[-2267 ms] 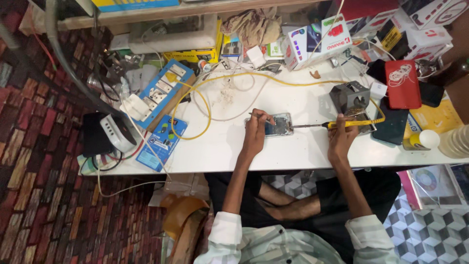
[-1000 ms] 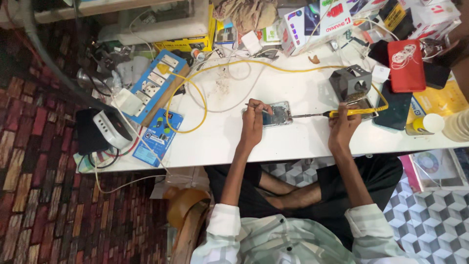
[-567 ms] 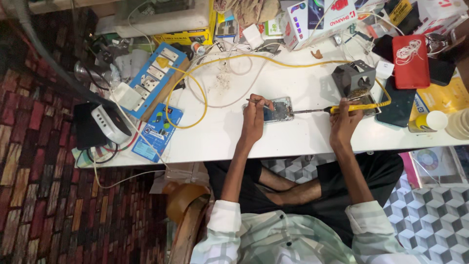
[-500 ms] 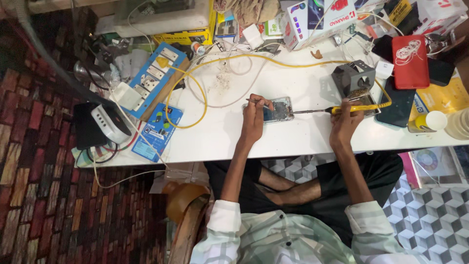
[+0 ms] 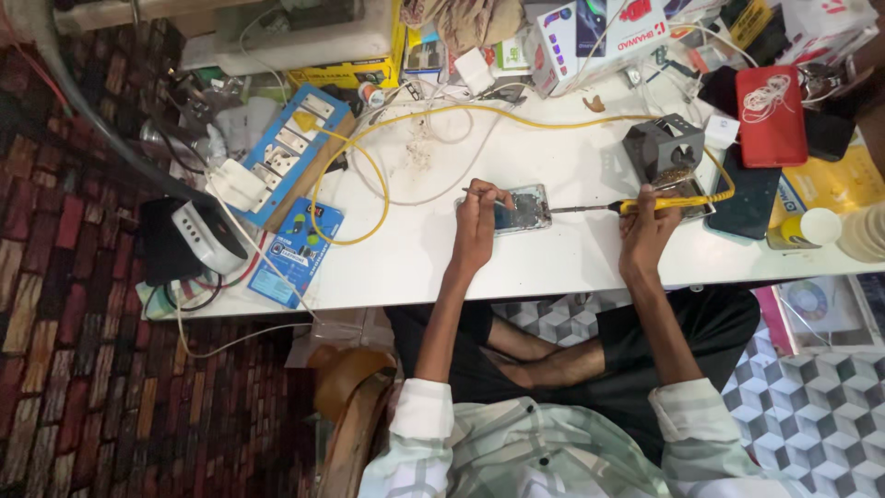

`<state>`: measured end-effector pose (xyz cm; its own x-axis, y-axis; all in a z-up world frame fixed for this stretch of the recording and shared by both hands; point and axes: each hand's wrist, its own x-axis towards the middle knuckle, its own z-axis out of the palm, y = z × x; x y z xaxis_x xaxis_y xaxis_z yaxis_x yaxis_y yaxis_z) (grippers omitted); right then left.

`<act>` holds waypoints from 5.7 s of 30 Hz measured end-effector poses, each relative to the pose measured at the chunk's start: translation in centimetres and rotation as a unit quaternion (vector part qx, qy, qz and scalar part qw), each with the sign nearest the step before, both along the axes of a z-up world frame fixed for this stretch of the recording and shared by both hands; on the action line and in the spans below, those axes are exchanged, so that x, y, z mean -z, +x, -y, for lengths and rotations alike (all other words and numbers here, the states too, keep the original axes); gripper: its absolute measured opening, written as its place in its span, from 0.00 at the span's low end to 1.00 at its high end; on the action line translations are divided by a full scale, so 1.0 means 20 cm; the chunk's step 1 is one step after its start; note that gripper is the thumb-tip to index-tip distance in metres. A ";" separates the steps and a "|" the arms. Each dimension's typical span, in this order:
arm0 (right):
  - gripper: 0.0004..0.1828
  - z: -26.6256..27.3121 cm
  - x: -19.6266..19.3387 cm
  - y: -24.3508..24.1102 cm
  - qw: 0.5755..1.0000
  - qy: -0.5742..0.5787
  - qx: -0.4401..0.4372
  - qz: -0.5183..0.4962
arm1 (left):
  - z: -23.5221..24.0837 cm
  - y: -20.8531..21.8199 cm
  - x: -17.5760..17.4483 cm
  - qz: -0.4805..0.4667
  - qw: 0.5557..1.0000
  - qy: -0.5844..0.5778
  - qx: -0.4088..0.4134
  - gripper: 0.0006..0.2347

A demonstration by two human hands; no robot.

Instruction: The person uses a soldering iron and a metal tool to work on a small electronic component placed on a white table. They repeatedly apply heat and manipulate the component with both hands.

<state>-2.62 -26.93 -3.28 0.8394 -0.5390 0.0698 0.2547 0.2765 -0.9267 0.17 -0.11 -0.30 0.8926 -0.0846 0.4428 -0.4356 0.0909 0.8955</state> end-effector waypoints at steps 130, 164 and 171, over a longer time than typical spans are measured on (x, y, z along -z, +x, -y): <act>0.17 -0.02 -0.05 -0.01 0.998 -0.058 0.002 -0.015 | 0.01 -0.01 -0.04 -0.061 0.997 0.037 -0.030 0.09; 0.14 0.00 0.02 0.00 0.999 -0.046 -0.005 0.016 | 0.00 -0.02 -0.06 -0.034 0.998 0.035 -0.029 0.09; 0.16 0.02 0.03 0.03 0.999 -0.026 -0.003 0.024 | 0.00 -0.02 -0.05 -0.030 0.999 0.031 -0.025 0.09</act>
